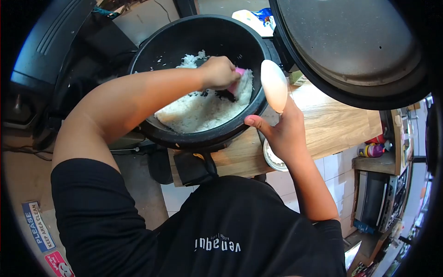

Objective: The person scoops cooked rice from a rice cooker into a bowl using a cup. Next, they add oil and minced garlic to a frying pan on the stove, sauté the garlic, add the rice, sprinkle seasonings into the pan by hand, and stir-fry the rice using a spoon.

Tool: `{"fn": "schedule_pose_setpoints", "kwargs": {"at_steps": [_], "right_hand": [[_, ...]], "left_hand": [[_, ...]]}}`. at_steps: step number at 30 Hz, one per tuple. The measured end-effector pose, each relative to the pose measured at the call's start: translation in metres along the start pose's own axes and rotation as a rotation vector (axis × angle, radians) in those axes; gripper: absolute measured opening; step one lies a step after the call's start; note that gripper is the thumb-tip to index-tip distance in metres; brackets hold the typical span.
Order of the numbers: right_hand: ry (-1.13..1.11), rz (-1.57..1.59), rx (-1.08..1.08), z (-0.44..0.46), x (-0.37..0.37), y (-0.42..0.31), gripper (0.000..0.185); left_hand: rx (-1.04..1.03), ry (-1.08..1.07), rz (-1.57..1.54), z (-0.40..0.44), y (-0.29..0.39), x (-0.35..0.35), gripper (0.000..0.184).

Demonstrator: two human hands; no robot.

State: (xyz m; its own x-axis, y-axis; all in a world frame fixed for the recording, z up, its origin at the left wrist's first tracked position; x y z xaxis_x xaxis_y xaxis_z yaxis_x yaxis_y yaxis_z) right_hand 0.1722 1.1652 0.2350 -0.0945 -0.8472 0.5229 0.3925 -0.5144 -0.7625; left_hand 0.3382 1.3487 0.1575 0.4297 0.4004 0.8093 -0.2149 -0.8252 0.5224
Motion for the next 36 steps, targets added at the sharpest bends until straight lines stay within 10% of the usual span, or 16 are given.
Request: {"fn": "schedule_pose_setpoints", "kwargs": {"at_steps": [7, 18, 27, 33, 36], "right_hand": [[-0.046, 0.011, -0.03, -0.001, -0.001, 0.004, 0.069], [-0.049, -0.013, -0.021, -0.002, 0.001, 0.007, 0.072], [-0.05, 0.159, 0.119, -0.072, 0.048, 0.06, 0.051], [-0.086, 0.034, -0.528, -0.17, 0.098, 0.169, 0.033], [-0.042, 0.023, -0.583, -0.214, 0.111, 0.22, 0.034]], "left_hand": [[0.115, -0.054, -0.422, -0.047, 0.018, -0.015, 0.033], [-0.089, -0.059, -0.276, -0.114, 0.053, 0.041, 0.031], [0.076, 0.168, -1.293, -0.173, 0.003, 0.075, 0.039], [-0.239, 0.411, -1.366, -0.226, 0.058, 0.06, 0.039], [0.001, 0.667, -1.456, -0.208, 0.052, 0.039, 0.039]]}}
Point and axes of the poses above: each hand's wrist, its own z-axis towards the middle knuckle, its own x-axis out of the back of the hand, y = z × x, the point moved 5 cm from there along z, towards the middle knuckle, and after that the axes turned 1 degree about -x, right-handed, at the moved point
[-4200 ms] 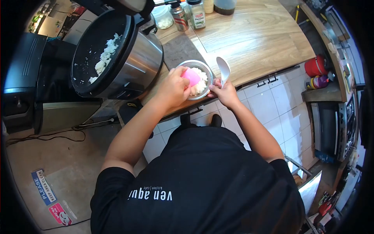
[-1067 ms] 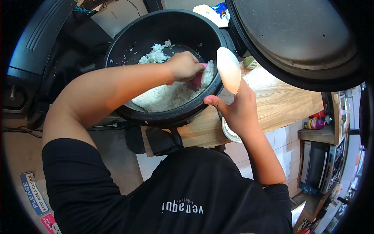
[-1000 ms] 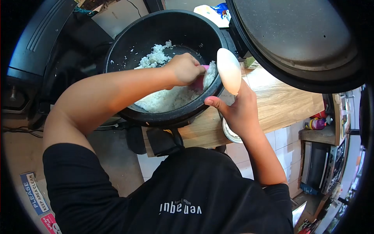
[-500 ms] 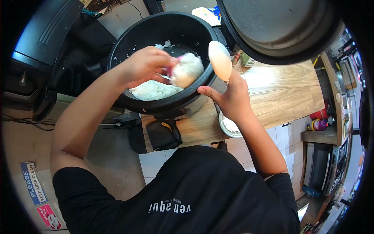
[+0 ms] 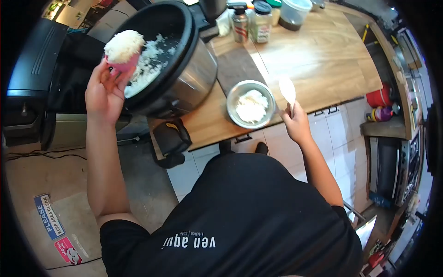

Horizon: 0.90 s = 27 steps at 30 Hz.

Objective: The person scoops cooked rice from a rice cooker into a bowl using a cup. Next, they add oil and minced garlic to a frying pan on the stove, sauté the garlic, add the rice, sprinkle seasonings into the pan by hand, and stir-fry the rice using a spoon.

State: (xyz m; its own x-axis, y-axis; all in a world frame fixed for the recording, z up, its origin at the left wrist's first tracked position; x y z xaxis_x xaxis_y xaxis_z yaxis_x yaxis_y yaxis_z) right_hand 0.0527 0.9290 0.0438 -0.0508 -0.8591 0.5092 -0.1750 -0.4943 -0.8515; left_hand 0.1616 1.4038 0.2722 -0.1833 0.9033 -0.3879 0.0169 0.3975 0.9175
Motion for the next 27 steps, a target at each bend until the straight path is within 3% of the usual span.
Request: {"fn": "schedule_pose_setpoints", "kwargs": {"at_steps": [6, 12, 14, 16, 17, 20, 22, 26, 27], "right_hand": [[-0.049, 0.065, -0.039, -0.018, -0.004, 0.062, 0.027], [-0.163, 0.497, -0.163, -0.019, -0.031, 0.09, 0.02], [-0.2, 0.538, -0.186, -0.014, -0.042, 0.089, 0.022], [-0.224, 0.654, -0.163, -0.012, -0.053, 0.08, 0.022], [-0.298, 0.562, -0.167, -0.011, -0.052, 0.069, 0.025], [-0.3, 0.459, -0.044, -0.004, -0.065, 0.071, 0.024], [-0.261, 0.513, -0.149, -0.005, -0.063, 0.075, 0.022], [-0.261, 0.247, -0.08, -0.005, -0.046, 0.063, 0.028], [-0.2, 0.22, 0.039, -0.007, -0.036, 0.053, 0.033]], "left_hand": [[-0.109, 0.194, 0.172, 0.032, -0.018, 0.006, 0.04], [-0.188, -0.071, -0.004, -0.075, -0.053, -0.079, 0.043], [-0.185, 0.003, 0.15, -0.103, -0.1, -0.103, 0.025], [-0.74, -0.26, 0.724, -0.118, -0.161, -0.124, 0.019], [-0.853, -0.357, 0.937, -0.121, -0.194, -0.138, 0.019], [-0.864, -0.625, 1.349, -0.127, -0.275, -0.15, 0.019], [-0.921, -0.578, 1.323, -0.127, -0.279, -0.143, 0.021], [-0.966, -0.547, 1.389, -0.12, -0.28, -0.139, 0.025], [-0.971, -0.551, 1.388, -0.121, -0.281, -0.139, 0.025]]}}
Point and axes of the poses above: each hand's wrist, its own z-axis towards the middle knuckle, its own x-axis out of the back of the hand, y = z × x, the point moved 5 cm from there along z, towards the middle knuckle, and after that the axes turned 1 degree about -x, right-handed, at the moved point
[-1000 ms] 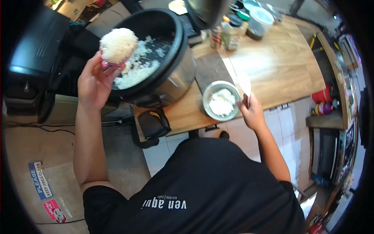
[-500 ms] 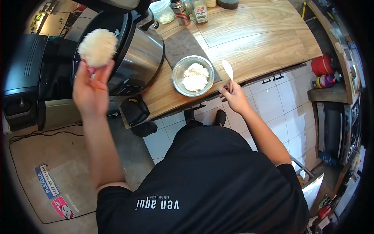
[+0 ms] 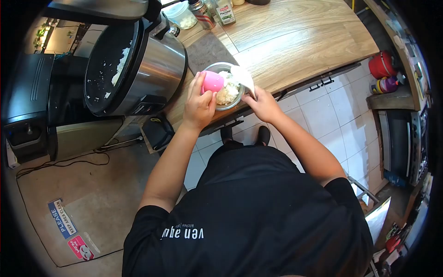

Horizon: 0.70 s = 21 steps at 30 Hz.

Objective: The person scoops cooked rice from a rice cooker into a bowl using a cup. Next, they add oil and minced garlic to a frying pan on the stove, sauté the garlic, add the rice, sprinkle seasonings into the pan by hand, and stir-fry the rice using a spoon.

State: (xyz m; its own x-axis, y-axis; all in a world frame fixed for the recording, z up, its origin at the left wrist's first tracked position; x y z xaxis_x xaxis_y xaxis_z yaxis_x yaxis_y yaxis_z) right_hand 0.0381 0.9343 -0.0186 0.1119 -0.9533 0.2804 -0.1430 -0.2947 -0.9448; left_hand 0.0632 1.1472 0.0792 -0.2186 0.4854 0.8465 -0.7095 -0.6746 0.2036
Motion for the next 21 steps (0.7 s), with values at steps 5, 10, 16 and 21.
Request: {"fn": "schedule_pose_setpoints", "kwargs": {"at_steps": [5, 10, 16, 21], "right_hand": [[0.015, -0.122, 0.098, -0.016, 0.033, -0.024, 0.047], [-0.042, -0.269, 0.1, -0.019, 0.033, -0.039, 0.046], [-0.006, -0.32, 0.102, -0.013, 0.031, -0.038, 0.046], [0.036, -0.262, 0.072, -0.016, 0.036, -0.038, 0.047]], "left_hand": [[0.465, -0.035, -0.298, 0.0, -0.015, 0.005, 0.027], [0.321, 0.03, -0.238, 0.002, -0.011, 0.013, 0.03], [0.187, 0.058, -0.176, 0.005, -0.006, 0.012, 0.028], [0.103, 0.051, -0.076, 0.01, -0.002, 0.011, 0.026]]}}
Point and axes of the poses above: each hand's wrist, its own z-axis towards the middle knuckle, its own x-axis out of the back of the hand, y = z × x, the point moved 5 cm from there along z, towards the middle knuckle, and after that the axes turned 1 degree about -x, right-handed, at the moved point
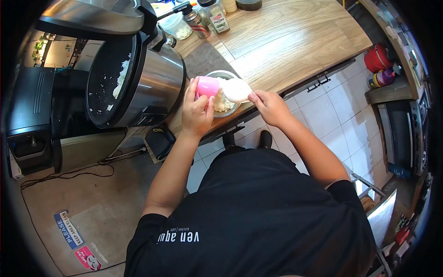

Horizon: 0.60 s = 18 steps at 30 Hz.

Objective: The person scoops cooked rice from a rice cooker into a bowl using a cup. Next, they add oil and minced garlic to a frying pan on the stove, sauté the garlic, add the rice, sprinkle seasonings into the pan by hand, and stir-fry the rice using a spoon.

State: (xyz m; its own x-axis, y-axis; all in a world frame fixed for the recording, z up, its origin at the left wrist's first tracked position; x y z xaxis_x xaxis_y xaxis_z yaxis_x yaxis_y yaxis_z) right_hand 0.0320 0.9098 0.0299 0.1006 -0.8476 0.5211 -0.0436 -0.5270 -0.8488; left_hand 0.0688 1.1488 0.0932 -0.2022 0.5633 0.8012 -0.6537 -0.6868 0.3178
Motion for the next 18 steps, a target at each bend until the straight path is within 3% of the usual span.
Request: {"fn": "schedule_pose_setpoints", "kwargs": {"at_steps": [8, 10, 13, 14, 16, 18], "right_hand": [[-0.019, 0.005, -0.036, 0.0, -0.002, 0.002, 0.047], [-0.018, 0.068, -0.015, -0.001, -0.001, -0.003, 0.046], [-0.046, -0.021, 0.041, 0.001, -0.004, -0.022, 0.044], [-0.042, -0.019, 0.038, 0.003, -0.006, -0.026, 0.044], [-0.02, -0.099, 0.146, 0.009, -0.014, -0.043, 0.043], [-0.059, -0.134, 0.094, 0.02, -0.027, -0.044, 0.044]], "left_hand": [[0.244, -0.026, -0.17, 0.013, 0.004, 0.028, 0.029], [0.185, 0.036, -0.135, 0.012, -0.005, 0.028, 0.031], [0.54, 0.066, -0.716, -0.008, -0.057, -0.005, 0.032], [0.537, 0.061, -0.717, -0.006, -0.053, -0.004, 0.032], [0.805, 0.075, -1.161, -0.009, -0.045, -0.012, 0.03], [0.8, 0.047, -1.138, -0.017, -0.045, -0.013, 0.029]]}}
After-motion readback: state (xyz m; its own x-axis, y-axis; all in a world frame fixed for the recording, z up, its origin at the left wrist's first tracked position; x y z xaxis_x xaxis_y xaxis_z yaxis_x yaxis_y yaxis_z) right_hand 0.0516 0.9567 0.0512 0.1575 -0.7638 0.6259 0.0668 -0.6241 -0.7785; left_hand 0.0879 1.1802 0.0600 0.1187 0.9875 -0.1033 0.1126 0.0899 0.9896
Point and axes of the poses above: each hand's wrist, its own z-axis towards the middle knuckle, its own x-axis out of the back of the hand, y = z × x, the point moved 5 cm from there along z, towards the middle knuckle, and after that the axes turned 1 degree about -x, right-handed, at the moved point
